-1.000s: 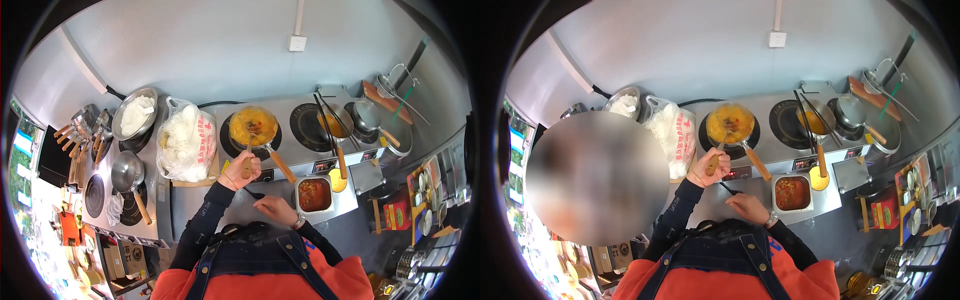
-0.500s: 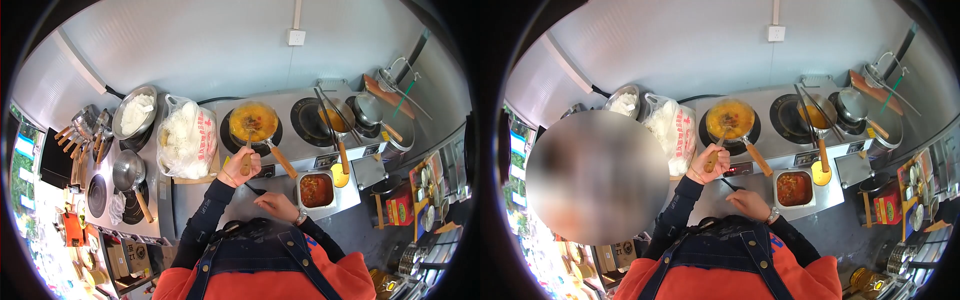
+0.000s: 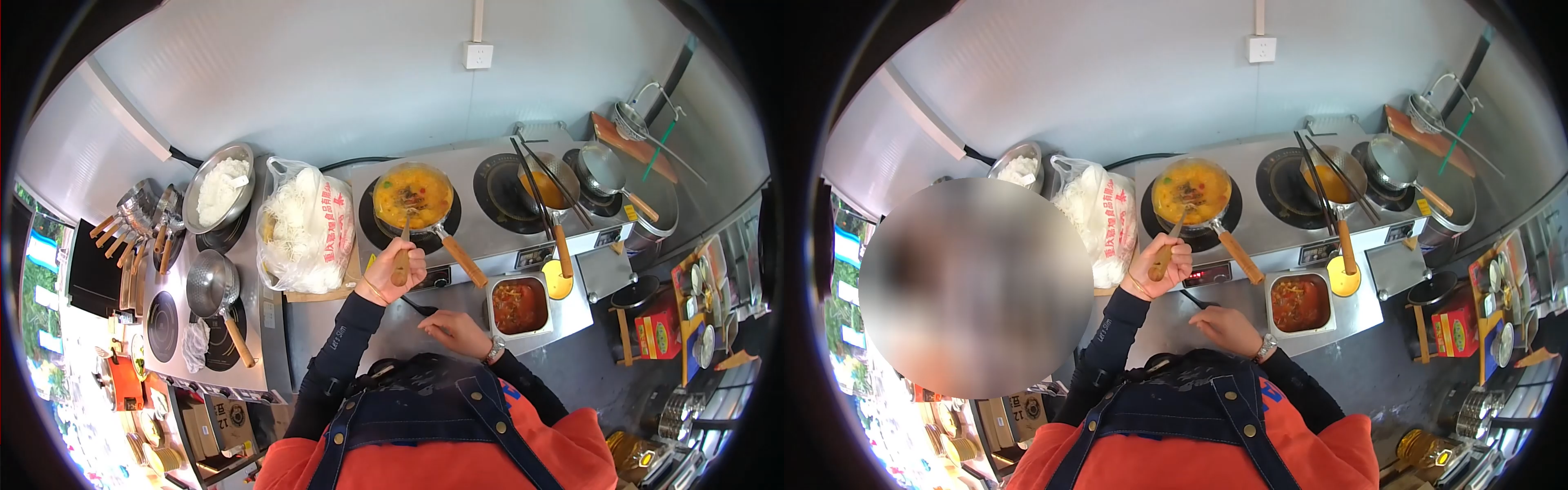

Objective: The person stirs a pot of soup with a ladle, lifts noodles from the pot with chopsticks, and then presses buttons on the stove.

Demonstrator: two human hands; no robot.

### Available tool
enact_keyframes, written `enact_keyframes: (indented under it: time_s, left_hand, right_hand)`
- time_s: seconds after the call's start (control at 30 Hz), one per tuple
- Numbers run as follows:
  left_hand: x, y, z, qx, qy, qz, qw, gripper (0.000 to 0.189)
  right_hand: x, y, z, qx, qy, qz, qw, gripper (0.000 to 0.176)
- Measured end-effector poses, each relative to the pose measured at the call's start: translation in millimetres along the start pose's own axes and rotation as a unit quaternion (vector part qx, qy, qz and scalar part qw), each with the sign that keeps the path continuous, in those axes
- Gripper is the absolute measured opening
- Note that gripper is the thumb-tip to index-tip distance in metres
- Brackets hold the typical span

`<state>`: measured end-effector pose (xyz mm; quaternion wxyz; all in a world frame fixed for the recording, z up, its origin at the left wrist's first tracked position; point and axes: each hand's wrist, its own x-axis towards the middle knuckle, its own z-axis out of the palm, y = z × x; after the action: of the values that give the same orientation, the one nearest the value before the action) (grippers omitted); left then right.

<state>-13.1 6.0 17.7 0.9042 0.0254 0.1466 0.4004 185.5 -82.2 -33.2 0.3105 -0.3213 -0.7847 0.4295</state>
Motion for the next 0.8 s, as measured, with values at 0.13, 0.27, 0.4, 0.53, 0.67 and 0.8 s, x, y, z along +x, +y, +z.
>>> enact_keyframes:
  time_s: [0.13, 0.27, 0.4, 0.53, 0.67, 0.8]
  left_hand:
    - [-0.3, 0.5, 0.7, -0.010, -0.008, -0.006, 1.000, 0.016]
    - [-0.8, 0.8, 0.7, -0.014, -0.013, -0.006, 1.000, 0.016]
    - [-0.9, 1.2, -0.2, -0.018, -0.019, -0.005, 1.000, 0.016]
    - [-1.5, 1.2, 1.1, -0.019, -0.010, 0.000, 1.000, 0.016]
    - [-0.2, 1.7, -2.5, -0.022, -0.033, -0.004, 0.999, 0.015]
    - [-0.5, 1.7, -1.2, -0.013, -0.031, -0.004, 0.999, 0.015]
  right_hand:
    - [0.8, 1.0, 0.3, -0.004, -0.001, 0.001, 1.000, 0.012]
    - [0.9, 1.4, 0.6, -0.003, -0.005, 0.004, 1.000, 0.012]
    - [1.5, -0.1, 0.1, 0.001, -0.012, 0.010, 1.000, 0.012]
    - [2.0, -1.6, -1.0, 0.003, -0.014, 0.009, 1.000, 0.013]
    - [2.3, 0.0, -0.4, -0.006, -0.014, 0.000, 1.000, 0.012]
    - [1.7, -0.2, -0.4, -0.007, -0.013, 0.002, 1.000, 0.012]
